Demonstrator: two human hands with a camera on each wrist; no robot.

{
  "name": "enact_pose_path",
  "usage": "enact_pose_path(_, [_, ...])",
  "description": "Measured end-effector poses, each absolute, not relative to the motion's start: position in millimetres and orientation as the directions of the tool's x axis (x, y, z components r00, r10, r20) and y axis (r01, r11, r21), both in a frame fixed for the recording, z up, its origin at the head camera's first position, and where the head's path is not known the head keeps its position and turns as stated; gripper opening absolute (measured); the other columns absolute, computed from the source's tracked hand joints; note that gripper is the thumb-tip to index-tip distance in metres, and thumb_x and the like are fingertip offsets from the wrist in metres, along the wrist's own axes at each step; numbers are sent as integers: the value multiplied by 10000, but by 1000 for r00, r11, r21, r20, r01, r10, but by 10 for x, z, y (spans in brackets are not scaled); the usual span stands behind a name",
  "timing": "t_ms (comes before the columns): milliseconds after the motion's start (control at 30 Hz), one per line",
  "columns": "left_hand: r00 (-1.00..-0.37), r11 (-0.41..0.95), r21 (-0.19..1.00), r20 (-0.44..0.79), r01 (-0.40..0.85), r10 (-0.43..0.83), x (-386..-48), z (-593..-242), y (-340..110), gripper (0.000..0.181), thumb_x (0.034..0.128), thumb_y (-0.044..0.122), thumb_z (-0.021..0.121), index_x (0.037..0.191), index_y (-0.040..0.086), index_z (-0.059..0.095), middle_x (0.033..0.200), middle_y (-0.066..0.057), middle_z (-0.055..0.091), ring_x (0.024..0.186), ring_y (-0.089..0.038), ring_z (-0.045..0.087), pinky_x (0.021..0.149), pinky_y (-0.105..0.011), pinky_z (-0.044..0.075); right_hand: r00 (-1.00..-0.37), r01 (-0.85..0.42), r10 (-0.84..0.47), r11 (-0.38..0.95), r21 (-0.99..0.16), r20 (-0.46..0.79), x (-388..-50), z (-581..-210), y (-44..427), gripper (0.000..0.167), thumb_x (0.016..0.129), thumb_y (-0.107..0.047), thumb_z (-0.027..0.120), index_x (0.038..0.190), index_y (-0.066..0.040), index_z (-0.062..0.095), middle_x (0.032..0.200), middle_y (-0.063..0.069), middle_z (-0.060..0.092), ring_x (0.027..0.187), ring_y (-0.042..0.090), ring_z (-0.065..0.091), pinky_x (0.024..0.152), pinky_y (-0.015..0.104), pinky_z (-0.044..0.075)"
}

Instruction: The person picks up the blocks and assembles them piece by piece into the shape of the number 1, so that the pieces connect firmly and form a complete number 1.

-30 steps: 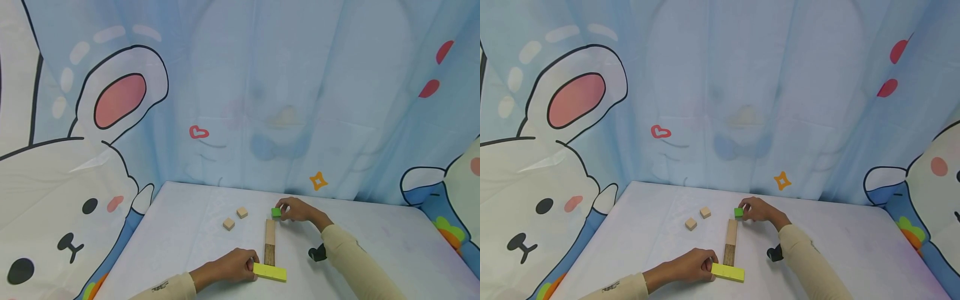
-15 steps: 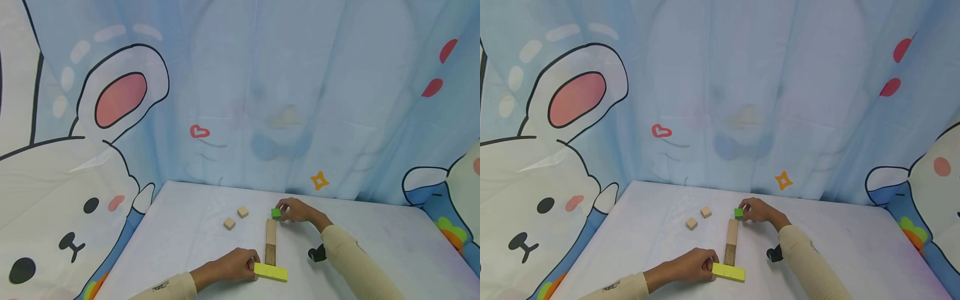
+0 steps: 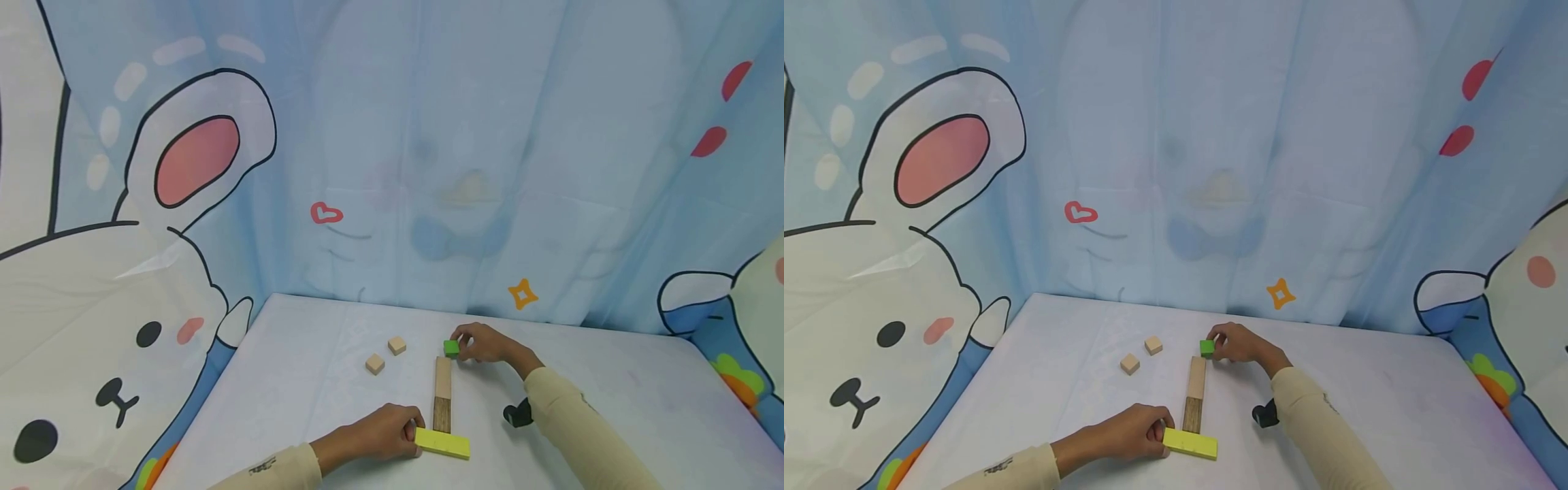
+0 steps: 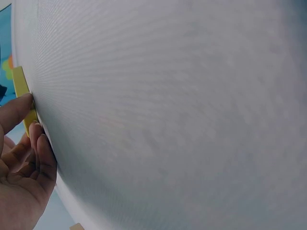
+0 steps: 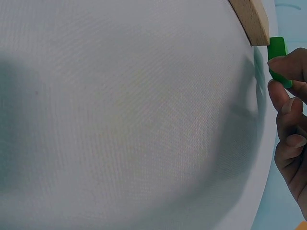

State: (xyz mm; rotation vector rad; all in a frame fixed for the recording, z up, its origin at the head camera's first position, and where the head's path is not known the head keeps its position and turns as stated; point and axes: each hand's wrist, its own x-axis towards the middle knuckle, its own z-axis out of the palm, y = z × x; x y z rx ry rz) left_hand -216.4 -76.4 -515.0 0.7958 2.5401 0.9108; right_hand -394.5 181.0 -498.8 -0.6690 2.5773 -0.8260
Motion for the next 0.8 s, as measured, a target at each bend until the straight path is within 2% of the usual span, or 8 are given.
enact_pose_path(800, [-797,651,662,-133,371,589,-2168,-5165,-763,286,852,133,799,1105,117,666,744,143,556,653,38,508,655,-141,458,-826,-341,-535,725,-599,-177,-3937,-5015,1829,310,835,-87,750,1132,-65,662,930,37,624,758,161,575,645,311,510])
